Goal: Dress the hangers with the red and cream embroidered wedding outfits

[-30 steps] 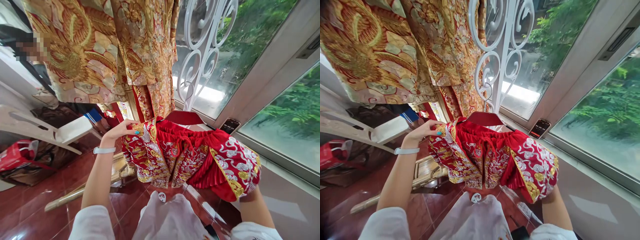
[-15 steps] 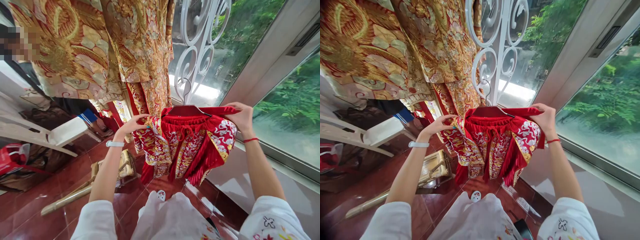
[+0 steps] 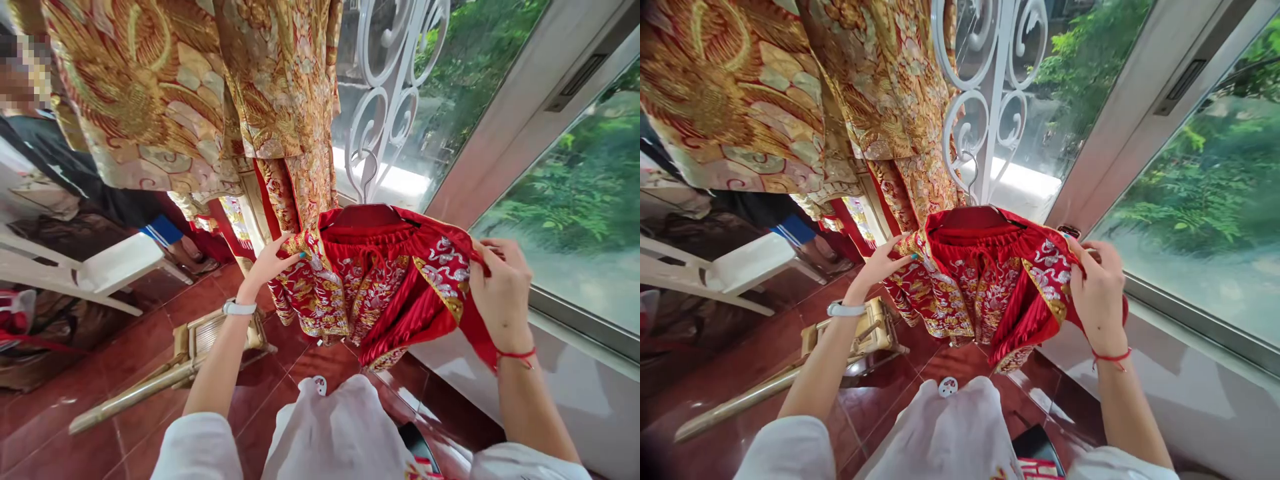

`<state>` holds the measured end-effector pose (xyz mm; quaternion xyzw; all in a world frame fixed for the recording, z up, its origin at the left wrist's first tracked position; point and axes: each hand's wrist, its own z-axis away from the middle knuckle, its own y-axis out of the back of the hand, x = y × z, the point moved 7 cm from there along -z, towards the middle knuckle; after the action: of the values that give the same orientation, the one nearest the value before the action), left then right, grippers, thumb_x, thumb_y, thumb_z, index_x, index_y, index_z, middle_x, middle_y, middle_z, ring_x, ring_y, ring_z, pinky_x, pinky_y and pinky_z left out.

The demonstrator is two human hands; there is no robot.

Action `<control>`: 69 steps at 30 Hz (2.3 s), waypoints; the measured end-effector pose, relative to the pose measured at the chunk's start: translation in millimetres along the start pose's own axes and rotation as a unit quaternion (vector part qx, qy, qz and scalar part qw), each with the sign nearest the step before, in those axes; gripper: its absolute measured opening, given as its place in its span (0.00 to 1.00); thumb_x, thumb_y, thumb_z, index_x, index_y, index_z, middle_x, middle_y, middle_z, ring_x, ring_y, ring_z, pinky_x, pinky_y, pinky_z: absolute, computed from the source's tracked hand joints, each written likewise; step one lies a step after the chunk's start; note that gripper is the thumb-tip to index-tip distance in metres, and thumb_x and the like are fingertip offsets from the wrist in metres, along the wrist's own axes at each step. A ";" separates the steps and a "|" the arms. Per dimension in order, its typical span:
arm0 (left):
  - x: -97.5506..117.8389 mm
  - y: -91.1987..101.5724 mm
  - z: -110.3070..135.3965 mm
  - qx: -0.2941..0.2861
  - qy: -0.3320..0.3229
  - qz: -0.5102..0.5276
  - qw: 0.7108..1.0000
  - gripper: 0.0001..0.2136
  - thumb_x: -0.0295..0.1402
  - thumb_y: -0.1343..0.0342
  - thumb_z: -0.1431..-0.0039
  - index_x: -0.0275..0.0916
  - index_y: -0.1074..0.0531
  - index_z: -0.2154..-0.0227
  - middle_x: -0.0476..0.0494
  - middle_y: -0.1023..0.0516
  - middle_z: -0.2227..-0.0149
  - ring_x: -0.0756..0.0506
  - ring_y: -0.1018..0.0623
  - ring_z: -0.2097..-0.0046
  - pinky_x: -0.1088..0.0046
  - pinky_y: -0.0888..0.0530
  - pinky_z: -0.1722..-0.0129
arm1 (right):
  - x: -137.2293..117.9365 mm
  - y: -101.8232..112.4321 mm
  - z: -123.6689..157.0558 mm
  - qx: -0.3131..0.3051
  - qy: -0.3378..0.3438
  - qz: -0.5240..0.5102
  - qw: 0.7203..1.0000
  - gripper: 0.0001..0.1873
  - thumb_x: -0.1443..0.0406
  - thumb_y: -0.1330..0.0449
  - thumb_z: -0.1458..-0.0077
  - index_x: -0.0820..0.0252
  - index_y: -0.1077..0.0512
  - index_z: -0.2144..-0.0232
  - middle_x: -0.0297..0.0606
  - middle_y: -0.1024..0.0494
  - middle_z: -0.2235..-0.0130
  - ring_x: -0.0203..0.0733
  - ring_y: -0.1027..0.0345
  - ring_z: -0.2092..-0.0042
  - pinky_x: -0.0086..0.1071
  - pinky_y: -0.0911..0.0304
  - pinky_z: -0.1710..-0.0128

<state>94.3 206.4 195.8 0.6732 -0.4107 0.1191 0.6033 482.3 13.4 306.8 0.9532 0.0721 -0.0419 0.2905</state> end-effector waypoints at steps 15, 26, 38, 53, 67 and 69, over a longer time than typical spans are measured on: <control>40.5 52.7 44.8 0.152 0.078 -0.135 0.976 0.17 0.45 0.43 0.39 0.45 0.24 0.51 0.45 0.17 0.57 0.36 0.20 0.54 0.65 0.27 0.56 | 26.1 -36.3 2.8 0.022 -0.097 -0.076 0.992 0.23 0.65 0.52 0.39 0.60 0.21 0.50 0.47 0.17 0.56 0.48 0.23 0.61 0.39 0.30 0.57; 38.8 41.7 42.0 0.110 0.072 -0.128 0.983 0.22 0.46 0.44 0.38 0.42 0.28 0.45 0.40 0.19 0.51 0.33 0.22 0.49 0.61 0.28 0.49 | -31.5 -98.1 97.8 -0.126 -0.178 -0.123 0.968 0.31 0.62 0.53 0.38 0.61 0.35 0.34 0.42 0.19 0.65 0.39 0.36 0.75 0.33 0.34 0.68; 56.7 -69.4 48.6 0.228 0.097 -0.090 0.964 0.28 0.50 0.40 0.43 0.36 0.33 0.46 0.26 0.27 0.45 0.27 0.30 0.41 0.47 0.37 0.41 | -51.3 -162.9 108.8 -0.205 -0.170 -0.128 0.955 0.40 0.65 0.51 0.41 0.64 0.50 0.28 0.41 0.22 0.65 0.45 0.32 0.69 0.36 0.35 0.62; 144.9 -100.3 75.2 0.043 -0.030 -0.051 0.997 0.08 0.34 0.51 0.32 0.39 0.28 0.57 0.37 0.20 0.66 0.41 0.19 0.65 0.68 0.30 0.66 | -122.5 -138.0 125.4 -0.309 -0.102 -0.276 0.904 0.32 0.67 0.51 0.42 0.65 0.34 0.36 0.44 0.21 0.69 0.48 0.29 0.70 0.34 0.34 0.69; 152.9 -78.6 35.8 0.185 0.013 0.064 0.981 0.10 0.37 0.56 0.29 0.41 0.31 0.60 0.40 0.23 0.68 0.42 0.21 0.65 0.66 0.30 0.63 | -117.6 -152.4 146.0 -0.315 -0.128 -0.261 0.904 0.38 0.65 0.53 0.39 0.63 0.51 0.28 0.41 0.21 0.68 0.49 0.28 0.69 0.36 0.34 0.66; 143.4 -88.1 18.6 0.168 0.015 0.088 0.982 0.09 0.36 0.56 0.30 0.40 0.32 0.59 0.38 0.22 0.65 0.40 0.21 0.62 0.65 0.30 0.61 | -114.5 -154.1 146.8 -0.312 -0.139 -0.284 0.896 0.36 0.64 0.53 0.38 0.62 0.50 0.29 0.43 0.21 0.65 0.49 0.28 0.67 0.37 0.33 0.64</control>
<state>240.4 125.0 222.3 0.7242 -0.4334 0.2487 0.4752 338.9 44.8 114.8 0.7370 0.3076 -0.2298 0.5563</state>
